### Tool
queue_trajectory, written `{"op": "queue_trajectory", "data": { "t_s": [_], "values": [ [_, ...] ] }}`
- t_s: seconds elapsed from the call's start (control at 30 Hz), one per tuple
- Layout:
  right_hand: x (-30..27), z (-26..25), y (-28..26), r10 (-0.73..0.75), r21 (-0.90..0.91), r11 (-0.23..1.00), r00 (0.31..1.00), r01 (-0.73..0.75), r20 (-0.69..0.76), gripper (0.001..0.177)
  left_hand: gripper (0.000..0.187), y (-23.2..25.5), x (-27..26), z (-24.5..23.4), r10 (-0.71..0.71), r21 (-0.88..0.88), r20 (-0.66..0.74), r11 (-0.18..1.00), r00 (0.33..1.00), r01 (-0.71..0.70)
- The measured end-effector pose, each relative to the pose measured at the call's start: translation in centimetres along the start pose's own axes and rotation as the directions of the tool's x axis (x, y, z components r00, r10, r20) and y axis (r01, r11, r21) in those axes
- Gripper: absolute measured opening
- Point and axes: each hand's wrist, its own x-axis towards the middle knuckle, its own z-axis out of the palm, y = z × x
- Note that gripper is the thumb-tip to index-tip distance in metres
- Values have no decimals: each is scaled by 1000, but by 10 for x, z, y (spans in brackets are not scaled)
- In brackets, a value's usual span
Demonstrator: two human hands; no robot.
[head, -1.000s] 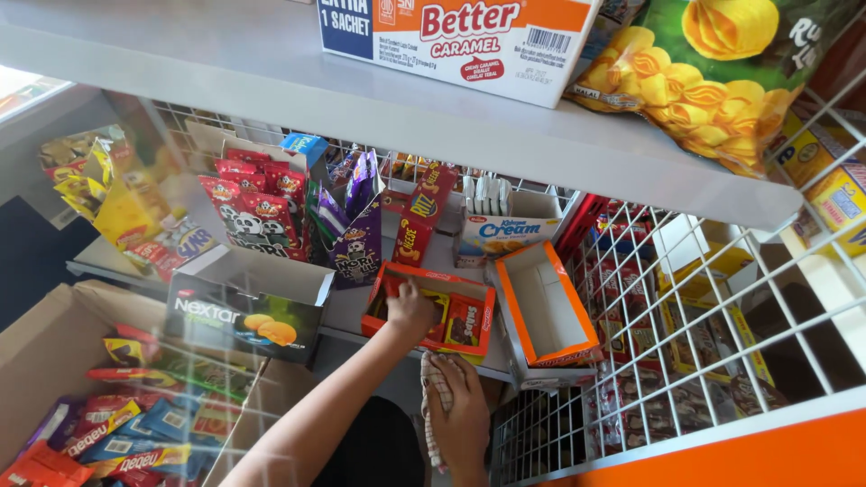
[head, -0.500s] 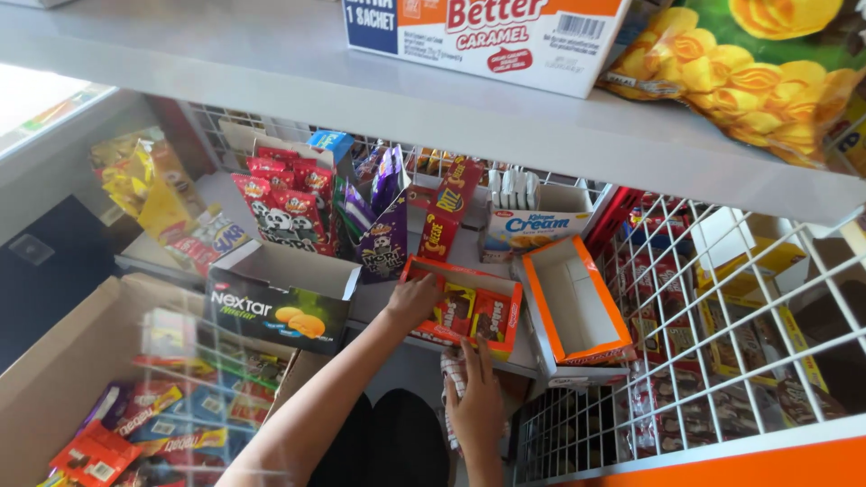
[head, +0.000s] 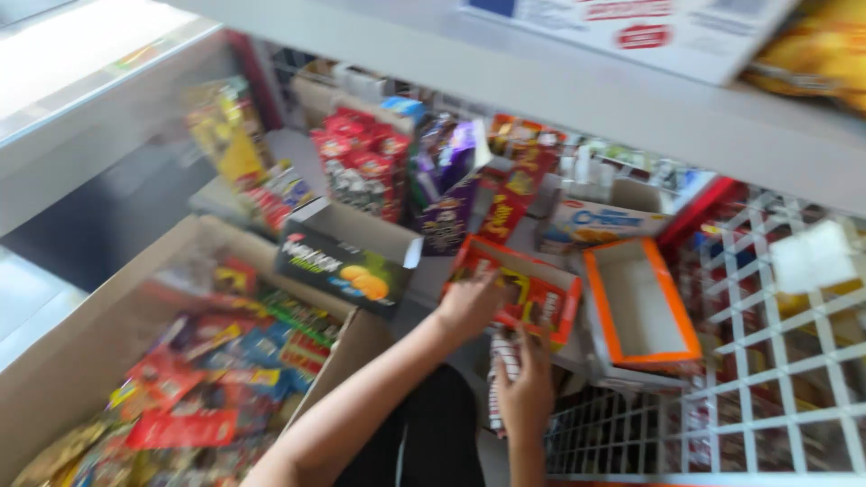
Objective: Wiping snack packages with a cloth and organizing them into a cardboard box.
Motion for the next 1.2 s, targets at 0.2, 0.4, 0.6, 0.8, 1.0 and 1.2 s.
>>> {"op": "queue_trajectory", "data": {
  "t_s": [0.2,0.4,0.6,0.8,1.0,1.2],
  "values": [
    [-26,13,-32,-56,338,937,992,92,-113,54,53,14,-109,-153,73,-290,-207,948,976,-132],
    [-60,39,-103,70,786,338,846,-518,528,42,29,-118,-213,-209,262,-443,148,880,954,-173],
    [-69,51,-135,-126,668,270,662,-693,738,52,27,-237,-361,-139,-364,-41,542,889,757,457],
    [-66,61,-118,-208,707,413,696,-574,687,55,55,-321,-448,-32,-476,339,137,847,869,410],
    [-67,58,-127,-172,683,517,719,-516,674,50,50,-341,-456,-29,-369,341,323,904,872,257],
    [-57,43,-142,-120,702,579,809,-414,576,51,97,-269,-391,-170,-413,-330,457,743,787,582]
  ]
}}
